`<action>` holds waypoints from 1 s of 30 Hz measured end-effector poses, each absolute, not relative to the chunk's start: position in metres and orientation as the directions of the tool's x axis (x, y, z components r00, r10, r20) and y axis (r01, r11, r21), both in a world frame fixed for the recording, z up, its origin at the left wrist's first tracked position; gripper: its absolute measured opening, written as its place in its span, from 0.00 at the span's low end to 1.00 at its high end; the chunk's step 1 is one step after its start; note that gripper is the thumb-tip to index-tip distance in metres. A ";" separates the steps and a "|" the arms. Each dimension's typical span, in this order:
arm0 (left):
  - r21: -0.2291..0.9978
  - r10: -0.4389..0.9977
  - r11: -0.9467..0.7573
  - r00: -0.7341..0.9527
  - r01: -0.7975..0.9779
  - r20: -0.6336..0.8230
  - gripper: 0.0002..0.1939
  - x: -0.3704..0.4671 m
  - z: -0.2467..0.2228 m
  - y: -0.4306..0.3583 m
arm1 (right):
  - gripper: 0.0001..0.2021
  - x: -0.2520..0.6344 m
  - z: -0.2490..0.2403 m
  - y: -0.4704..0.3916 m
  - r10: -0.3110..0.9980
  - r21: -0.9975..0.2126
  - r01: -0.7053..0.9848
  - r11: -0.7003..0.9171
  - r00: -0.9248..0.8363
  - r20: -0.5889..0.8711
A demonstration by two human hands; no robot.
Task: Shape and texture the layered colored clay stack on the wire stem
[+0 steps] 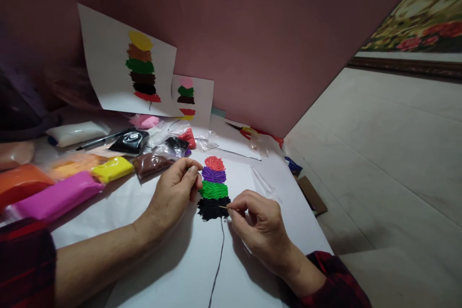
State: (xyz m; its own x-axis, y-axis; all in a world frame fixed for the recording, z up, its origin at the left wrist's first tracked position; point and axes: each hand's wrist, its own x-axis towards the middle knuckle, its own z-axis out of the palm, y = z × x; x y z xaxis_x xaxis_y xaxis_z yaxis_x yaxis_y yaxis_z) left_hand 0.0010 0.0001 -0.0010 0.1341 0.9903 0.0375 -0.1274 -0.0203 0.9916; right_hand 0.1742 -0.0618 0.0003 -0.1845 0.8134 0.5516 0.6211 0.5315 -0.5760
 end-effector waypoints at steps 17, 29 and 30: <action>0.991 0.991 -0.022 0.125 -0.132 0.039 0.06 0.002 0.000 0.001 | 0.07 0.174 0.001 -0.062 0.803 -0.564 0.618 0.548 -0.201 0.560; 0.990 0.992 -0.015 0.119 -0.143 0.033 0.06 0.002 0.000 0.001 | 0.07 0.174 0.004 -0.064 0.802 -0.558 0.620 0.551 -0.211 0.558; 0.990 0.992 -0.015 0.119 -0.141 0.032 0.06 0.002 -0.001 0.001 | 0.07 0.173 0.004 -0.064 0.803 -0.559 0.620 0.551 -0.211 0.557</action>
